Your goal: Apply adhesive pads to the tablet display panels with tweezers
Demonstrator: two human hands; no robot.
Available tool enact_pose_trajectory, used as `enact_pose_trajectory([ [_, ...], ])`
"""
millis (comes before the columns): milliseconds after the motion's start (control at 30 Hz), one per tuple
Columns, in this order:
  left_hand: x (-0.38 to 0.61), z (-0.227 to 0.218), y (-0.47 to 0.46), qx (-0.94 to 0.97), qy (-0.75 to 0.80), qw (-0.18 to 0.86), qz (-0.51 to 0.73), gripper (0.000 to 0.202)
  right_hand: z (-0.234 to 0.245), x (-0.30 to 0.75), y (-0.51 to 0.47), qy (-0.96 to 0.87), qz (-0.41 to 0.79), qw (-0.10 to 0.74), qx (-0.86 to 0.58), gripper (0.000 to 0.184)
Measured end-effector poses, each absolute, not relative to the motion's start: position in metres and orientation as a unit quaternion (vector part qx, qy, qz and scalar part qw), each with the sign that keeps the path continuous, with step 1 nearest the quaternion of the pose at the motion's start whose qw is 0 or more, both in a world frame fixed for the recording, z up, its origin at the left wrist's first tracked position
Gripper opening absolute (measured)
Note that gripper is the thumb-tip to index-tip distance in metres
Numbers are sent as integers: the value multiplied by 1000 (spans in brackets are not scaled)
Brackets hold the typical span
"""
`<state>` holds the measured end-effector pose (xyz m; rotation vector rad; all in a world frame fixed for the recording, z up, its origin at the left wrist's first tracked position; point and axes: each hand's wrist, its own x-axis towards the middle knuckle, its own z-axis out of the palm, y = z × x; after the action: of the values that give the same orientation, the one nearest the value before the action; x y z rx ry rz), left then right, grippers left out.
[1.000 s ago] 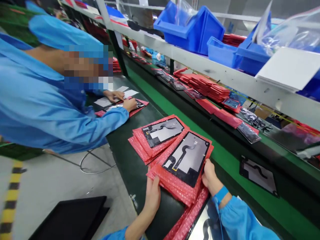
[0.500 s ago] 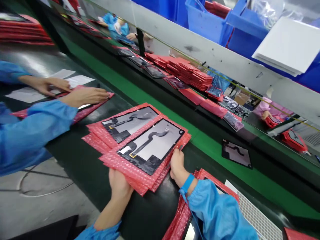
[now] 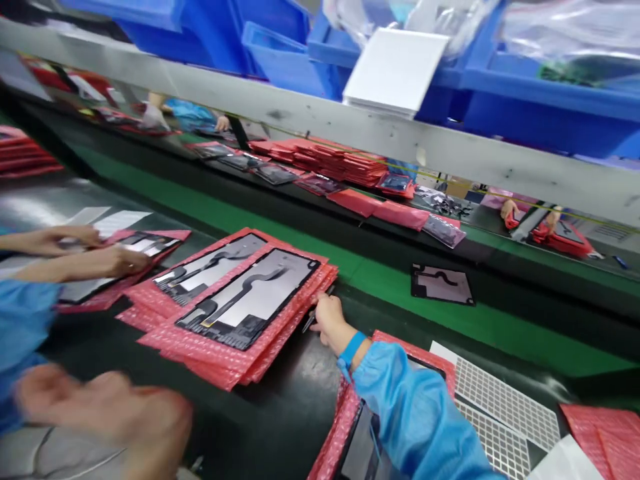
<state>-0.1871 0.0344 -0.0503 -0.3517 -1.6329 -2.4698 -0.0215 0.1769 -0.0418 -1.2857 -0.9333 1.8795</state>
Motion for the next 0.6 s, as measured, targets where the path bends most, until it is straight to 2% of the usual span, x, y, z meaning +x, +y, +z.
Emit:
enact_pose_trajectory([
  [33, -175, -37, 31, -168, -528, 118, -824, 55, -33, -4, 177, -346, 717, 342, -498, 27],
  [67, -160, -23, 33, -237, -514, 114, -816, 51, -24, 17, 176, -338, 715, 353, -500, 27],
  [100, -143, -10, 39, -314, -517, 61, -794, 42, -15, 40, 174, -331, 712, 368, -498, 26],
  [167, -103, 7, 70, -483, -559, -143, -659, 29, 1, 90, 164, -324, 702, 402, -491, 27],
  [233, -58, 12, 123, -600, -595, -304, -440, 34, 9, 142, 148, -319, 688, 438, -483, 31],
  [267, -36, 10, 154, -621, -598, -327, -386, 32, 9, 168, 138, -316, 683, 465, -467, 34],
  [333, 7, -1, 218, -644, -608, -336, -322, 26, 4, 213, 117, -295, 663, 521, -450, 44],
  [400, 40, -15, 275, -656, -624, -329, -269, 32, -8, 250, 95, -266, 641, 561, -452, 49],
  [600, 68, -31, 375, -672, -661, -300, -148, 43, -45, 314, 20, -202, 589, 599, -504, 42],
])
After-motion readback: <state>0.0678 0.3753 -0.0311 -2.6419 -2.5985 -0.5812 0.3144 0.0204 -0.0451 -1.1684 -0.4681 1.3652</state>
